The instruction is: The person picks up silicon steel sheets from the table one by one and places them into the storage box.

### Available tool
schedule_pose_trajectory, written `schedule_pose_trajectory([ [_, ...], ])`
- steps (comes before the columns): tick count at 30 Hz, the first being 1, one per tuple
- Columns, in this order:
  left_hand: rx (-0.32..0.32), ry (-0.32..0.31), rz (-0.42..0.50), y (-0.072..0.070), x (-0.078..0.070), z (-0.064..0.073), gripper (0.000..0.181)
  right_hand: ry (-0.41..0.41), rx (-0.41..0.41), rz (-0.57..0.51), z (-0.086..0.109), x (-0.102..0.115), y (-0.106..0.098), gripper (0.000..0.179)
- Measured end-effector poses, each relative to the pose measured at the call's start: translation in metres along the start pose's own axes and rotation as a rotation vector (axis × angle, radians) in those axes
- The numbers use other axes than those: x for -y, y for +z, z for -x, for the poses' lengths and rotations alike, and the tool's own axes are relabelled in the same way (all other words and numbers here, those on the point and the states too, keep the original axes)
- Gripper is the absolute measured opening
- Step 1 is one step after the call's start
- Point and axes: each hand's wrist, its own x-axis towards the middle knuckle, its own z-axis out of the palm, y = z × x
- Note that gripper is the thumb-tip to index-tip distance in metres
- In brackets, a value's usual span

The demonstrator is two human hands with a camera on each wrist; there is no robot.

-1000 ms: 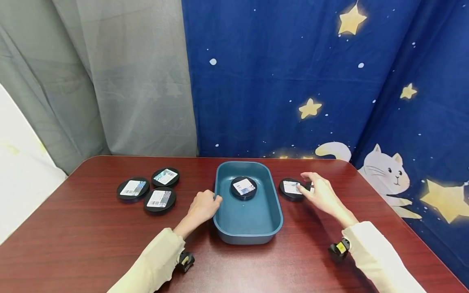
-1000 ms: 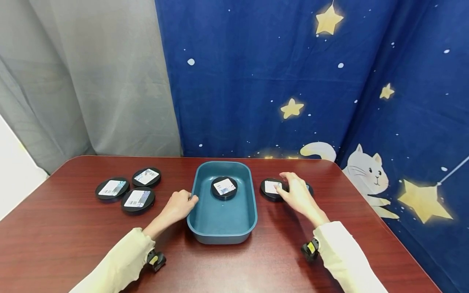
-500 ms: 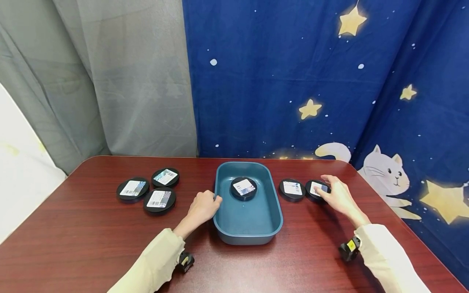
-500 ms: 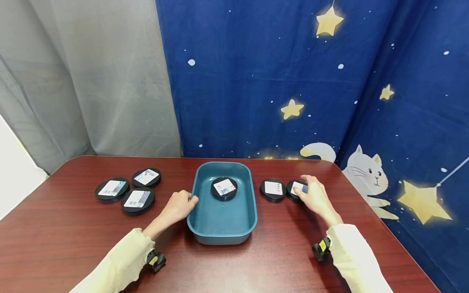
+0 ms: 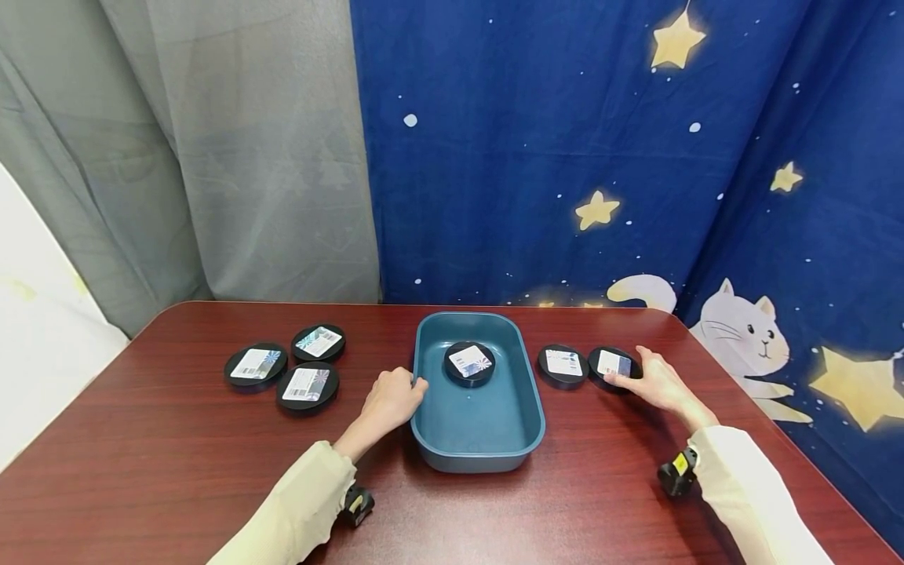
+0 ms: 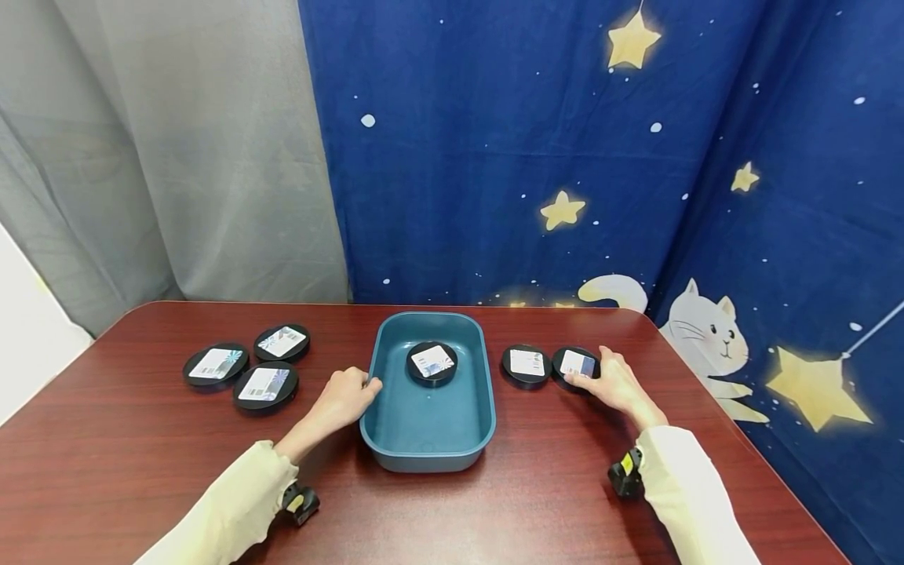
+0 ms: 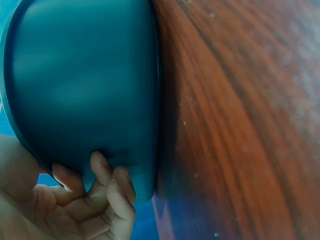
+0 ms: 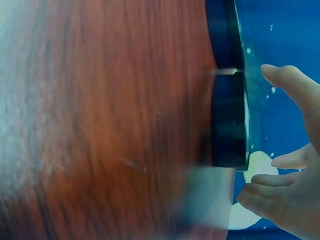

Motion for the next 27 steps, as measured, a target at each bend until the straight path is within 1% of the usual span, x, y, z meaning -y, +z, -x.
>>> schedule_pose_trajectory([
  [8, 0.012, -0.006, 0.012, 0.001, 0.001, 0.000, 0.035, 0.036, 0.097, -0.044, -0.002, -0.009, 0.006, 0.102],
  [10, 0.011, -0.005, 0.013, 0.001, 0.000, 0.000, 0.035, 0.044, 0.113, -0.051, -0.002, -0.010, 0.008, 0.103],
  [16, 0.010, -0.006, 0.011, 0.001, 0.000, 0.000, 0.035, 0.048, 0.137, -0.078, -0.004, -0.012, 0.013, 0.097],
  [23, 0.017, -0.008, 0.019, 0.000, 0.000, 0.000, 0.035, 0.091, 0.159, -0.082, -0.010, -0.010, 0.014, 0.103],
  [27, 0.018, -0.010, 0.020, 0.000, 0.000, 0.000, 0.035, 0.100, 0.158, -0.080, -0.012, -0.009, 0.015, 0.103],
])
